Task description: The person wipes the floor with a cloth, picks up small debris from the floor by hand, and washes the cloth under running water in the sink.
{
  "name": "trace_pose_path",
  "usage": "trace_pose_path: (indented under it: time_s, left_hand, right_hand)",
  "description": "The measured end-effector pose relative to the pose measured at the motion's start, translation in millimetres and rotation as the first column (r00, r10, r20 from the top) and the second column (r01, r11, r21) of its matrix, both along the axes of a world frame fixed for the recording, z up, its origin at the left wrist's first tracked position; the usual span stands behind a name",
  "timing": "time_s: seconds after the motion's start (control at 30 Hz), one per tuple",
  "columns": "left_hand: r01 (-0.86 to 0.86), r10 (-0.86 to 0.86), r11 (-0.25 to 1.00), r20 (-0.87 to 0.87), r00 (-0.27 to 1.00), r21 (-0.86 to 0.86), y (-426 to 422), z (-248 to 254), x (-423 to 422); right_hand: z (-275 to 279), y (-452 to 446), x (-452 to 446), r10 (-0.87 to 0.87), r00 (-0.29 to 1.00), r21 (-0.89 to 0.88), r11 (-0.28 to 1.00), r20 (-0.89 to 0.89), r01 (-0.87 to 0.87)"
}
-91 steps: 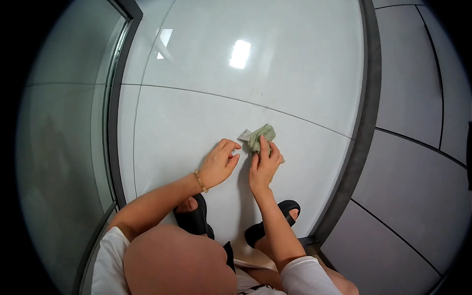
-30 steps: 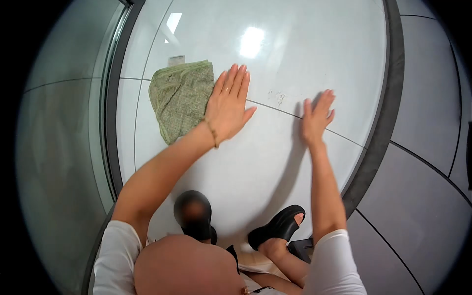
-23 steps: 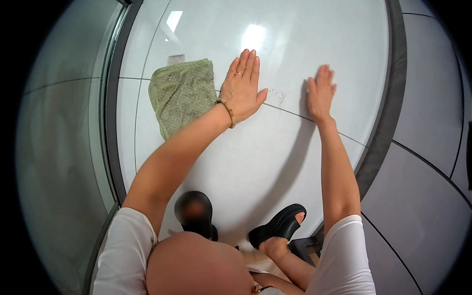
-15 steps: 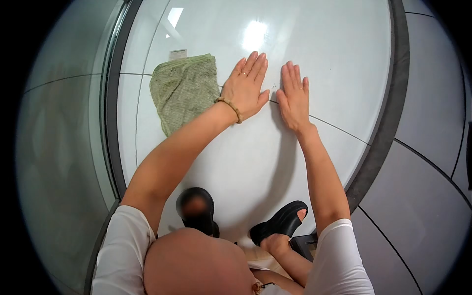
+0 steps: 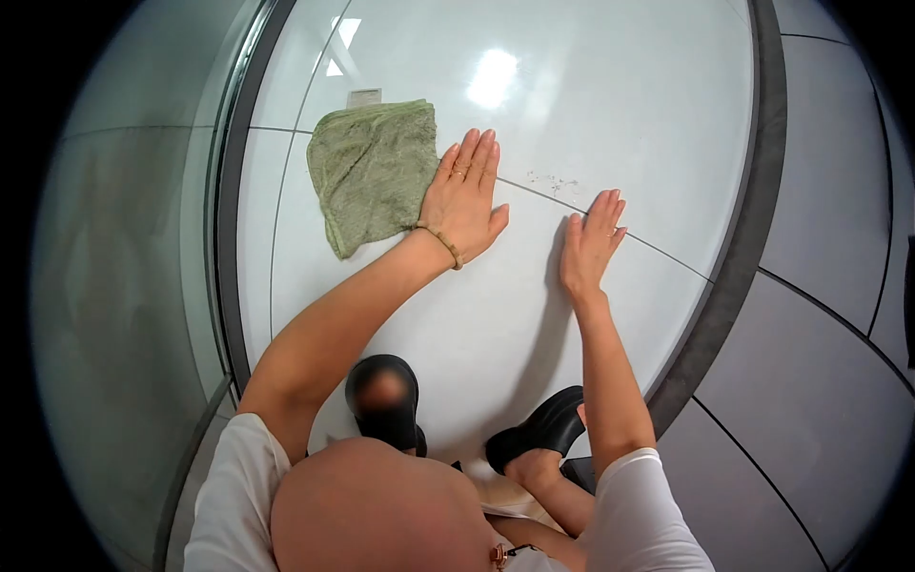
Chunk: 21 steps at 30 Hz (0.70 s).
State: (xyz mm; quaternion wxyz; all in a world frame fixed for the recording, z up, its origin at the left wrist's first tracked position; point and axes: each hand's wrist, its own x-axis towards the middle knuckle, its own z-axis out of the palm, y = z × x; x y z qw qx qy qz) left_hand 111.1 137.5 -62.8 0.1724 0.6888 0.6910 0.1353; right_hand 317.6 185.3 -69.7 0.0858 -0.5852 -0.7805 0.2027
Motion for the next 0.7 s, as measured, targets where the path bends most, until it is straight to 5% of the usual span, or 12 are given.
trace_pose_path:
  time_s: [0.13,0.2,0.4,0.5,0.7]
  left_hand:
    - [-0.022,0.021,1.0,-0.035,0.999,-0.015,2,-1,8]
    - [-0.009,0.008,1.0,-0.047,0.999,-0.017,3,-1,7]
    - [0.004,-0.003,1.0,-0.039,0.999,0.026,-1,-6,7]
    - [-0.001,0.003,0.999,-0.037,0.999,0.053,1,-7,7]
    - [0.013,-0.01,0.998,-0.047,0.999,0.067,-1,-8,5]
  right_hand:
    - [-5,-6,-20,-0.097,0.991,0.05,0.994,0.088,0.093]
    - [-1,-10,-34,0.107,0.986,0.022,0.994,0.131,-0.111]
    - [-3,-22,-57,0.177,0.976,0.075,0.979,0.128,-0.187]
    - [-5,-21,-58,0.144,0.986,0.104,0.983,0.088,-0.153]
    - [-3,-16,-52,0.048,0.962,0.038,0.999,-0.27,-0.039]
